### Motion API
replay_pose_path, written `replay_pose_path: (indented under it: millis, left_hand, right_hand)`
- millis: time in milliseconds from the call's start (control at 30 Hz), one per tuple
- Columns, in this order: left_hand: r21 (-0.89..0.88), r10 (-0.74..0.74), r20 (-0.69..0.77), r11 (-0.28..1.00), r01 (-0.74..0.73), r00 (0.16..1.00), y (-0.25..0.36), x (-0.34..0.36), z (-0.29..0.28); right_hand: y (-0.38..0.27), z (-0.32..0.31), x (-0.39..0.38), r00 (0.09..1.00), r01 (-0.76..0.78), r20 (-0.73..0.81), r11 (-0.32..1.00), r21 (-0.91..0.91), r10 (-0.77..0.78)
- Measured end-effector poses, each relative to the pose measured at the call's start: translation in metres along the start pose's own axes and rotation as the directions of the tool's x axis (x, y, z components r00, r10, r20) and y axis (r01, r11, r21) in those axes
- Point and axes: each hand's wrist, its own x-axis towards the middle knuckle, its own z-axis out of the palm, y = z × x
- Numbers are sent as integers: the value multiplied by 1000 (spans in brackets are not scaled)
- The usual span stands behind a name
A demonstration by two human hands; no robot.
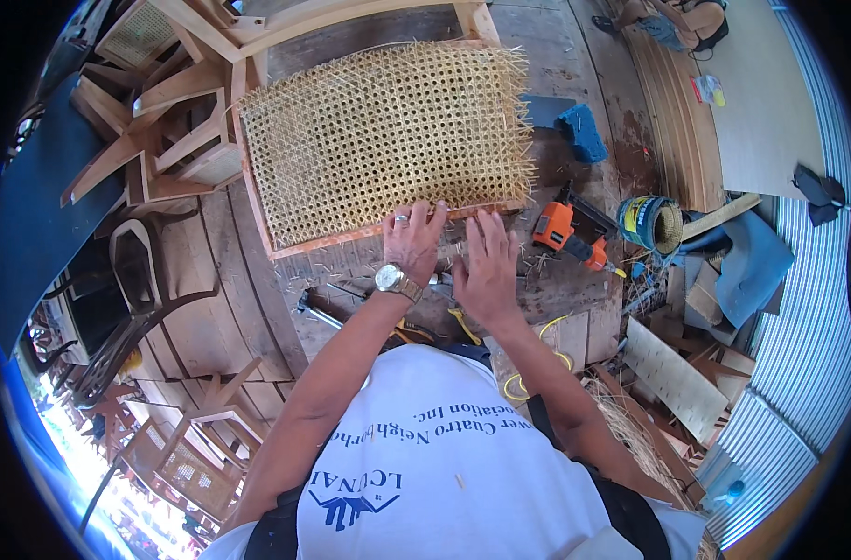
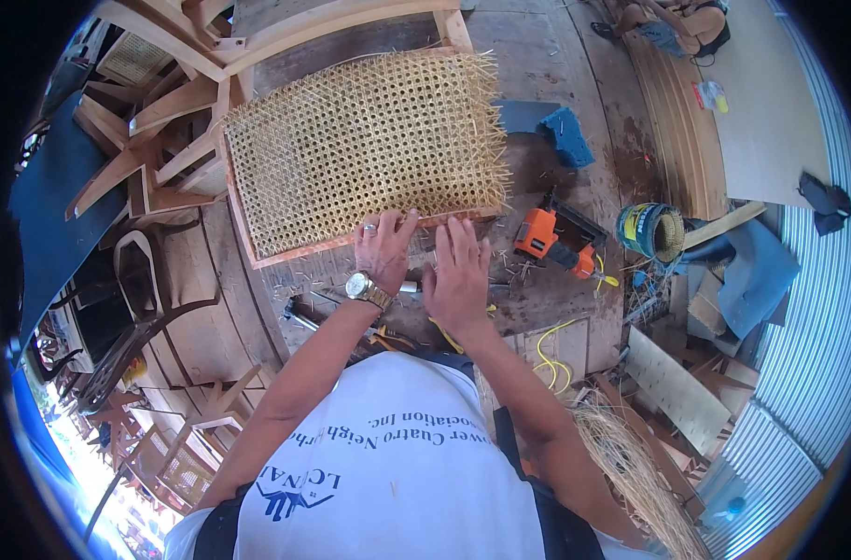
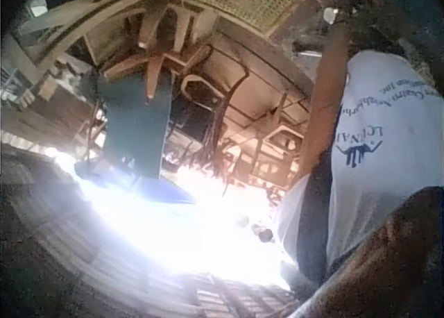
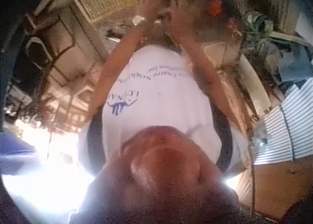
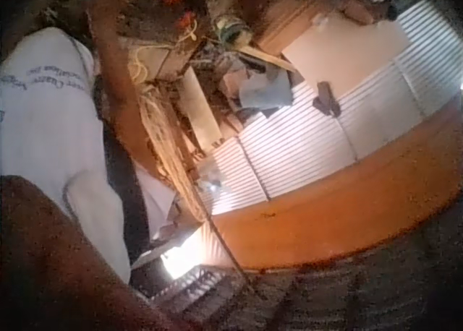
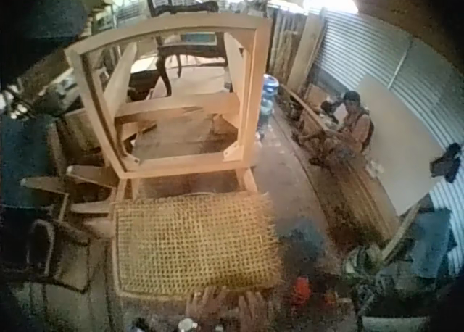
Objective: Aligning a woven cane sheet on a wooden chair seat frame and securing it with a pneumatic staple gun.
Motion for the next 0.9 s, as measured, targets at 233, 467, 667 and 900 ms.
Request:
replay_pose_path:
  millis: [233,467,667,900]
  left_hand:
    - [37,30,10,999,-30,999,1,1,1]
    - [27,40,-61,999,-39,997,5,5,0]
    - [-60,-23,-12,998,22,1000,8,6,-4]
    - [-13,-7,103,1000,8,995,16,15,-15]
  right_hand:
    - [16,28,-102,868,-177,461,982,-64,187]
    - [34,31,-101,893,-170,420,985,-18,162]
    - [30,-2,-21,993,-103,-44,977,184,113]
    - [38,-7,34,940,-311,237,899,307,245]
